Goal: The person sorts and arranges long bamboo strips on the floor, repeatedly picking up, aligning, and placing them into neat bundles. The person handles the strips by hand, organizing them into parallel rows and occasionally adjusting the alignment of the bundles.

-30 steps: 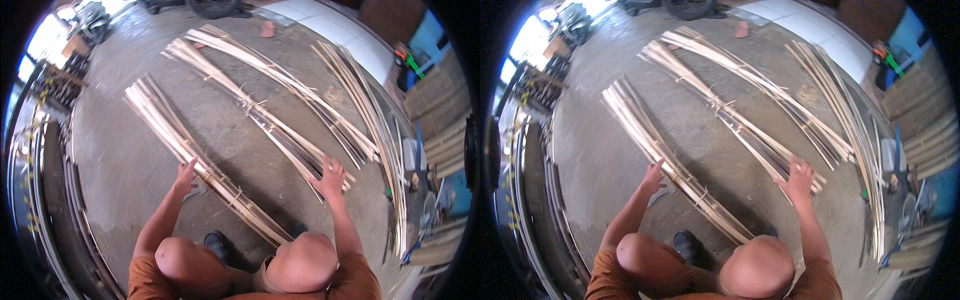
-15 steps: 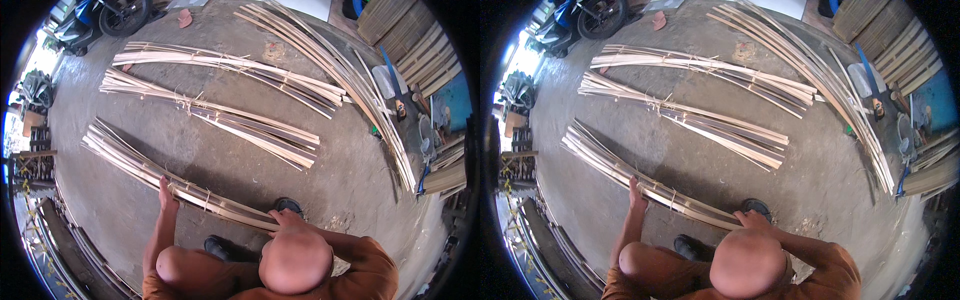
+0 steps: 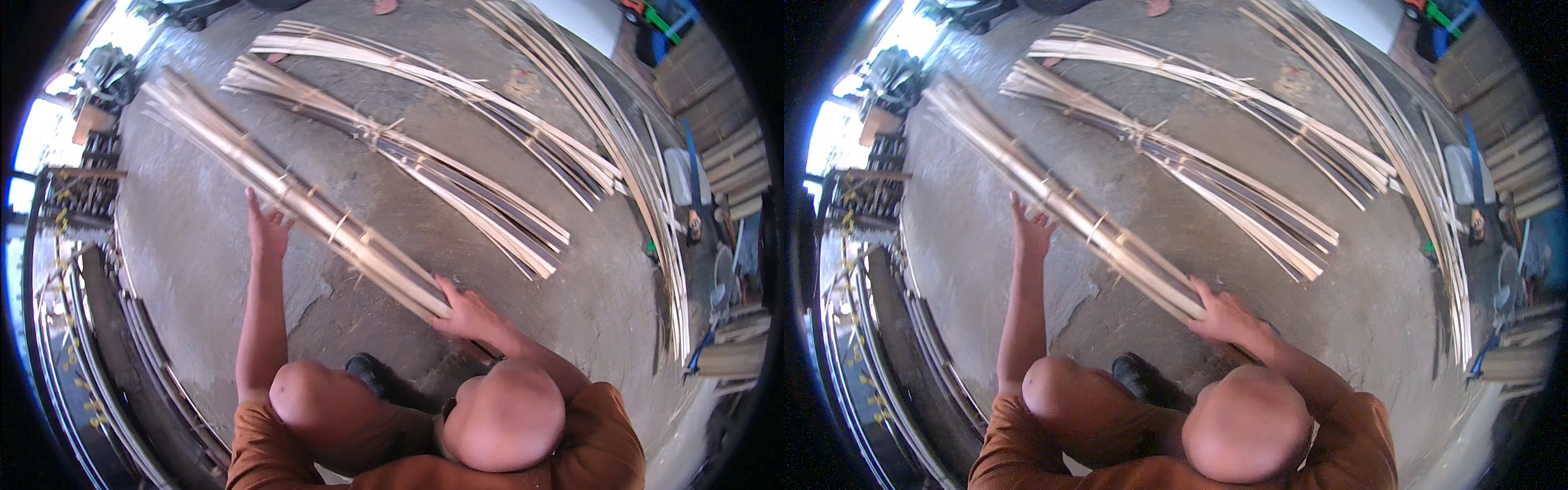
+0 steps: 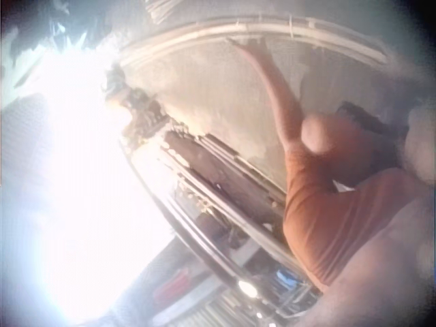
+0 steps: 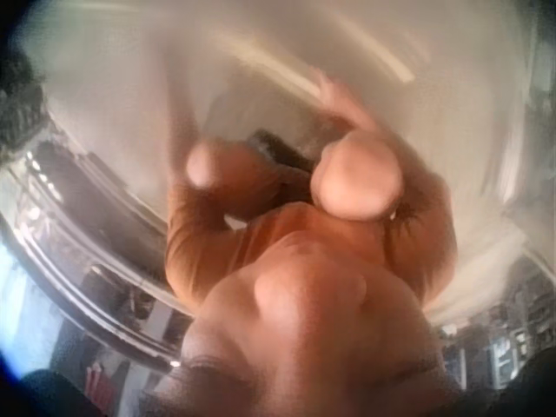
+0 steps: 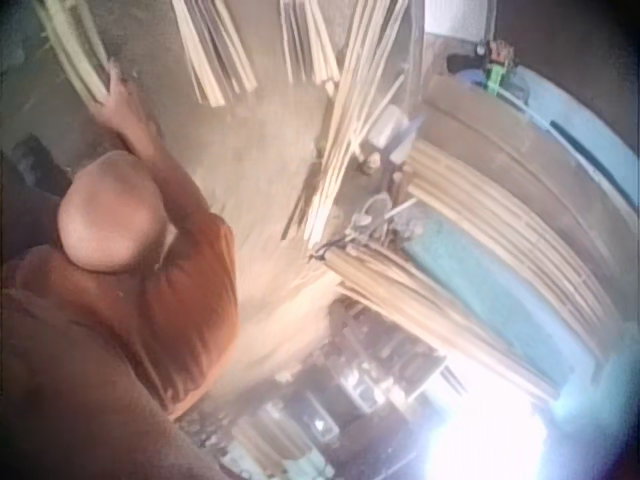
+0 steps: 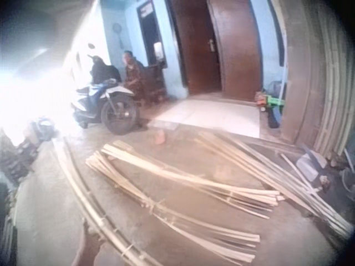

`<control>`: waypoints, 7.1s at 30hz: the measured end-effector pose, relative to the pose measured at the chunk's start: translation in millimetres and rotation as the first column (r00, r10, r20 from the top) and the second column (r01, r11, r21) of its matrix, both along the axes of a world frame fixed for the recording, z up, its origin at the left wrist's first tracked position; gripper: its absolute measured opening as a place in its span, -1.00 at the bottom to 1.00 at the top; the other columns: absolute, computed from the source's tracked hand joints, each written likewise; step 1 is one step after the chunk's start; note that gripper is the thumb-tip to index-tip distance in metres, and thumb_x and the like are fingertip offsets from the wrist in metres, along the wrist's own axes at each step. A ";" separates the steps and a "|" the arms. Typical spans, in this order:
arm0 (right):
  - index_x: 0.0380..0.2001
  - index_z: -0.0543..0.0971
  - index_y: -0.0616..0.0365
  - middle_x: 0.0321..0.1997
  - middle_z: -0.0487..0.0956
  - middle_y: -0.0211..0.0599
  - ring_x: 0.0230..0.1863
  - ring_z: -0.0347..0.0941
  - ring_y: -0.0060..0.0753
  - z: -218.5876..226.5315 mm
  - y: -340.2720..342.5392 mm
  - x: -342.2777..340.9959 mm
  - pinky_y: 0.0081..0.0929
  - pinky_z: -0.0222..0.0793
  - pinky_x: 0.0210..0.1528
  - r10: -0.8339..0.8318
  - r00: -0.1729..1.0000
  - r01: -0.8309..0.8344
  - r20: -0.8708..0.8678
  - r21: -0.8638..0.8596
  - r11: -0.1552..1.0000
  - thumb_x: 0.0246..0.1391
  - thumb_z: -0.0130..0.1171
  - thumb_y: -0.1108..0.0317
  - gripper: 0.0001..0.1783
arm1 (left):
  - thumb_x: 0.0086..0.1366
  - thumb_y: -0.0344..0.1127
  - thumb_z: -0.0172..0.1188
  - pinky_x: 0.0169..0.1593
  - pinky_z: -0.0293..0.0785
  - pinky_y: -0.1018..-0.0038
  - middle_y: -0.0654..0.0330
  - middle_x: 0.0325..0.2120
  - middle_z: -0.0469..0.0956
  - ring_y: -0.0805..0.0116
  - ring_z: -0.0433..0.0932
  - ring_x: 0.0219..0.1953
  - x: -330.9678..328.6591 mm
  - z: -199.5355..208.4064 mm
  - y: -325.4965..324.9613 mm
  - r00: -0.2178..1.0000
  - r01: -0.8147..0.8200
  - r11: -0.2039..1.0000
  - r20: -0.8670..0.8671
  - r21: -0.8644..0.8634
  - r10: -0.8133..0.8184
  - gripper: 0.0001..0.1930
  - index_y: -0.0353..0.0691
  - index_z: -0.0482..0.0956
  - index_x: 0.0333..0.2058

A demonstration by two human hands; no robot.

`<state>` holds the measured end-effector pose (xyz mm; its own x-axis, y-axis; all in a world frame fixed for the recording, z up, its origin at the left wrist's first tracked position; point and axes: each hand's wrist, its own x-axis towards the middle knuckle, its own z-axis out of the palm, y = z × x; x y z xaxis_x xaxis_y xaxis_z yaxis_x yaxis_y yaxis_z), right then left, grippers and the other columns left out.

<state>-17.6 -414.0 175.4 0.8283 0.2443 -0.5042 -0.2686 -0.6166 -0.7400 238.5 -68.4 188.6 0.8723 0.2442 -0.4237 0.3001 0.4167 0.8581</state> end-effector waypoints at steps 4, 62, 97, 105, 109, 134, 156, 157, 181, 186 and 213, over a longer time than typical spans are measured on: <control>0.42 0.01 0.06 -0.05 0.58 0.27 -0.02 0.54 0.26 7.4 21.6 27.5 -0.05 0.43 0.11 0.022 0.999 -0.025 -0.024 -0.160 0.987 -0.02 0.27 0.07 0.01 | -0.04 0.45 0.34 0.33 -0.08 -0.32 -0.31 0.39 -0.29 -0.19 -0.18 0.46 -26.2 -16.7 34.5 0.967 -0.203 0.979 -0.164 -0.029 0.196 0.32 -0.08 -0.31 0.44; 0.25 0.30 0.30 0.19 0.44 0.10 0.25 0.36 -0.16 -24.3 80.9 14.1 -0.22 0.25 0.27 0.314 0.948 -0.248 -0.049 0.505 0.827 0.25 0.07 -0.18 -0.21 | 0.26 -0.04 0.25 -0.15 0.61 0.17 0.14 -0.25 0.55 0.23 0.59 -0.26 -180.7 -67.7 -13.8 0.854 0.349 0.922 -0.348 -0.168 -0.387 -0.55 -0.18 0.42 -0.01; -0.10 0.64 0.15 -0.21 0.62 -0.23 -0.22 0.56 -0.41 -96.3 197.9 163.6 -0.38 0.45 -0.08 0.223 0.899 -0.413 0.378 0.560 0.718 0.15 0.19 0.40 -0.75 | 0.31 -0.14 0.12 -0.21 0.44 0.38 0.26 -0.30 0.48 0.40 0.45 -0.28 -210.5 -94.4 15.3 0.912 0.310 0.950 -0.293 0.036 -0.286 -0.68 -0.18 0.44 -0.07; -0.24 0.61 0.15 -0.25 0.62 -0.08 -0.19 0.57 -0.03 -87.9 200.2 194.7 -0.23 0.45 -0.15 0.390 0.674 -0.650 0.628 0.254 0.716 0.11 0.18 0.33 -0.82 | 0.33 -0.13 0.09 -0.32 0.41 0.45 0.30 -0.37 0.47 0.48 0.44 -0.37 -211.2 -97.1 13.3 0.920 0.312 0.947 -0.275 0.080 -0.280 -0.71 -0.16 0.46 -0.08; -0.27 0.51 0.18 -0.27 0.57 -0.04 -0.15 0.54 0.12 -67.2 199.4 193.6 -0.10 0.44 -0.17 0.565 0.423 -0.742 0.708 -0.088 0.665 0.13 0.08 0.37 -0.86 | 0.35 -0.15 0.08 -0.33 0.40 0.47 0.29 -0.35 0.48 0.49 0.44 -0.37 -210.3 -92.4 13.1 0.908 0.315 0.947 -0.308 0.058 -0.284 -0.72 -0.17 0.44 -0.08; -0.16 0.66 0.15 -0.18 0.63 -0.22 -0.08 0.54 -0.34 -136.4 199.9 189.9 -0.37 0.44 -0.01 0.352 0.828 -0.521 0.436 0.368 0.770 0.17 0.19 0.33 -0.78 | 0.02 -0.10 0.49 0.05 0.50 0.23 -0.06 0.07 0.18 0.11 0.40 0.09 -218.6 -128.4 10.8 0.801 0.579 0.744 -0.399 0.332 -0.446 0.09 -0.25 -0.22 0.24; -0.28 0.45 0.20 -0.28 0.46 0.00 -0.19 0.44 0.13 -97.0 229.8 209.3 -0.07 0.37 -0.12 0.479 0.608 -0.642 0.633 0.039 0.765 0.18 0.00 0.31 -0.83 | 0.08 0.04 0.44 0.13 0.41 0.16 -0.33 0.03 0.38 -0.17 0.50 0.06 -230.7 -135.9 8.4 0.844 0.536 0.674 -0.298 0.509 -0.446 0.13 -0.38 -0.27 0.25; -0.28 0.45 0.19 -0.29 0.45 -0.01 -0.19 0.43 0.13 -93.2 230.7 208.8 -0.07 0.37 -0.12 0.530 0.559 -0.686 0.638 -0.003 0.728 0.18 -0.01 0.31 -0.83 | 0.08 0.04 0.44 0.13 0.42 0.16 -0.34 0.02 0.39 -0.18 0.51 0.06 -232.0 -139.0 13.6 0.851 0.519 0.667 -0.258 0.535 -0.457 0.14 -0.39 -0.29 0.24; -0.29 0.61 0.13 -0.24 0.63 0.04 -0.13 0.56 0.16 -65.4 220.8 221.3 0.05 0.35 -0.05 0.827 0.518 -0.720 0.217 -0.412 0.559 0.25 -0.04 0.03 -0.60 | 0.10 0.07 0.43 0.09 0.46 0.16 -0.40 -0.05 0.47 -0.22 0.55 0.02 -224.0 -130.3 10.1 0.814 0.580 0.651 -0.357 0.489 -0.458 0.22 -0.42 -0.42 0.26; -0.32 0.53 0.34 -0.25 0.57 0.26 -0.17 0.53 0.28 -81.7 219.7 189.5 0.05 0.39 -0.10 0.928 0.360 -0.933 0.096 0.016 0.360 0.20 -0.13 0.16 -0.59 | 0.08 0.06 0.45 0.09 0.46 0.15 -0.36 -0.03 0.46 -0.19 0.56 0.01 -231.5 -133.6 10.2 0.835 0.549 0.668 -0.363 0.502 -0.414 0.17 -0.37 -0.32 0.25; -0.23 0.63 0.20 -0.17 0.63 0.12 -0.15 0.60 0.06 -59.6 125.8 203.0 -0.06 0.47 -0.06 0.773 0.598 -0.684 0.212 -0.367 0.630 0.25 -0.10 0.20 -0.63 | 0.17 -0.25 0.36 -0.09 0.49 0.30 0.13 -0.12 0.51 0.32 0.51 -0.08 -237.2 -92.6 -35.6 0.963 0.260 0.930 -0.141 0.260 -0.230 -0.40 -0.23 0.28 0.12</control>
<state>185.4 -288.2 115.8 0.5388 0.7566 -0.3705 0.5701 -0.6513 -0.5009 1.2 -104.1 96.0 0.8731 0.1482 -0.4645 0.4589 0.0719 0.8856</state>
